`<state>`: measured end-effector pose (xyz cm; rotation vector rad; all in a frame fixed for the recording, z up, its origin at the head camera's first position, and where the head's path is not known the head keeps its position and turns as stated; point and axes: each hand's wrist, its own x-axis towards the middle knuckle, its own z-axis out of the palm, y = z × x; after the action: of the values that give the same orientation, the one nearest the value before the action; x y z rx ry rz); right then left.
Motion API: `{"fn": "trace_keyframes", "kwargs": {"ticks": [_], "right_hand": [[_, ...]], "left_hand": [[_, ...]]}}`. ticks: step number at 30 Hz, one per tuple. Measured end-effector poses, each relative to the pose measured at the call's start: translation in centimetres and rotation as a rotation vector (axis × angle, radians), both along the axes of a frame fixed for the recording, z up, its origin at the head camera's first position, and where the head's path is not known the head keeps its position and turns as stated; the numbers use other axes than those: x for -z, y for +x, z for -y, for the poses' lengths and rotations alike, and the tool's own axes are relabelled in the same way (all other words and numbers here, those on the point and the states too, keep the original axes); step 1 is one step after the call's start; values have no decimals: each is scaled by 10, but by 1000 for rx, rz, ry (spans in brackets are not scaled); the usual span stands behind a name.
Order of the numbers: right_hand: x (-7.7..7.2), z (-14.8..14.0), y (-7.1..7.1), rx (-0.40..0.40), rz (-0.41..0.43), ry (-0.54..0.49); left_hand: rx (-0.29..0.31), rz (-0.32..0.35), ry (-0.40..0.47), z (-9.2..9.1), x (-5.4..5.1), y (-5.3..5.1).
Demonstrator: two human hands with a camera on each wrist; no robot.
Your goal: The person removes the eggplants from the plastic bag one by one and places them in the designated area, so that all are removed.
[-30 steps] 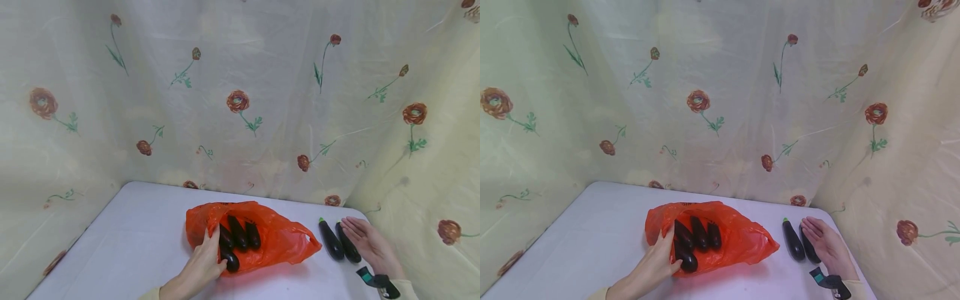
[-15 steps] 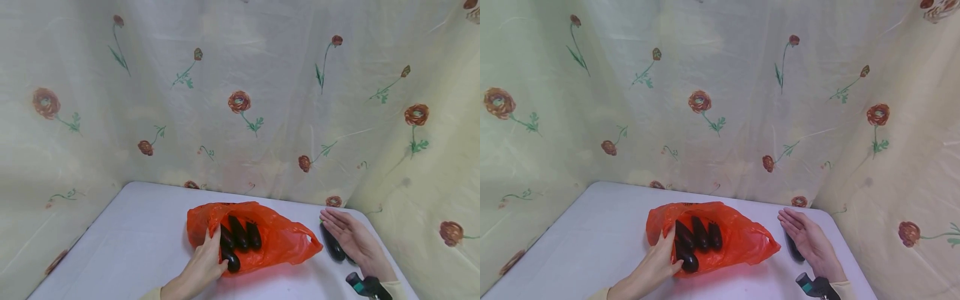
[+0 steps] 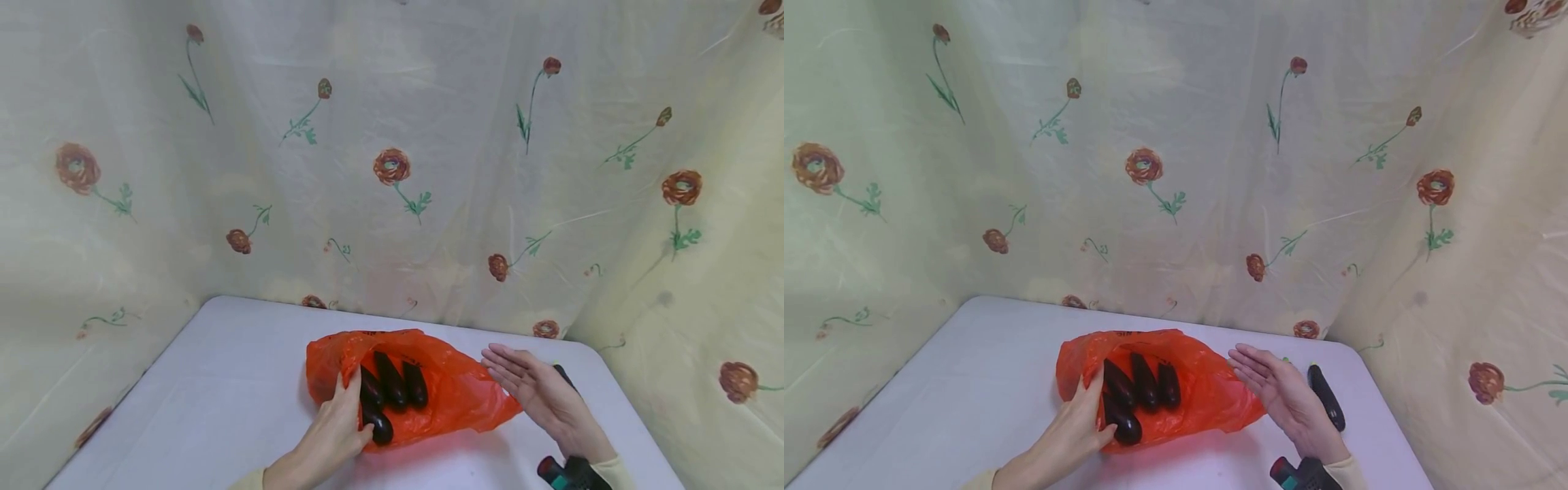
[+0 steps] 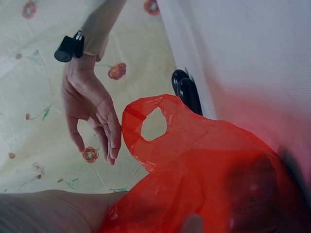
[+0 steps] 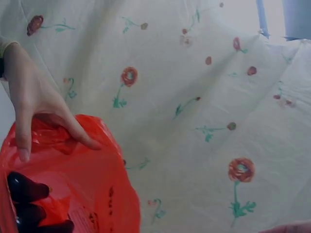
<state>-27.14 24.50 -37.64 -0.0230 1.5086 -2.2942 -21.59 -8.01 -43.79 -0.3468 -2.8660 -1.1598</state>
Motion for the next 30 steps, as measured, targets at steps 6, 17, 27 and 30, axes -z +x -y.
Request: {"fn": "trace_keyframes", "kwargs": {"ticks": [6,17,27,30], "right_hand": [[5,18,-1,-27,49,23],[24,55,-2,-189,26,84],[38,80,-7,-205,56,138],[40,85,-8,-187,65,153]], "left_hand": [[0,-6,-1,-1,1,0],[3,-24,-13,-1,1,2],[19,-42,-22,-1,1,1],[18,-44,-19,0,2,2]]}}
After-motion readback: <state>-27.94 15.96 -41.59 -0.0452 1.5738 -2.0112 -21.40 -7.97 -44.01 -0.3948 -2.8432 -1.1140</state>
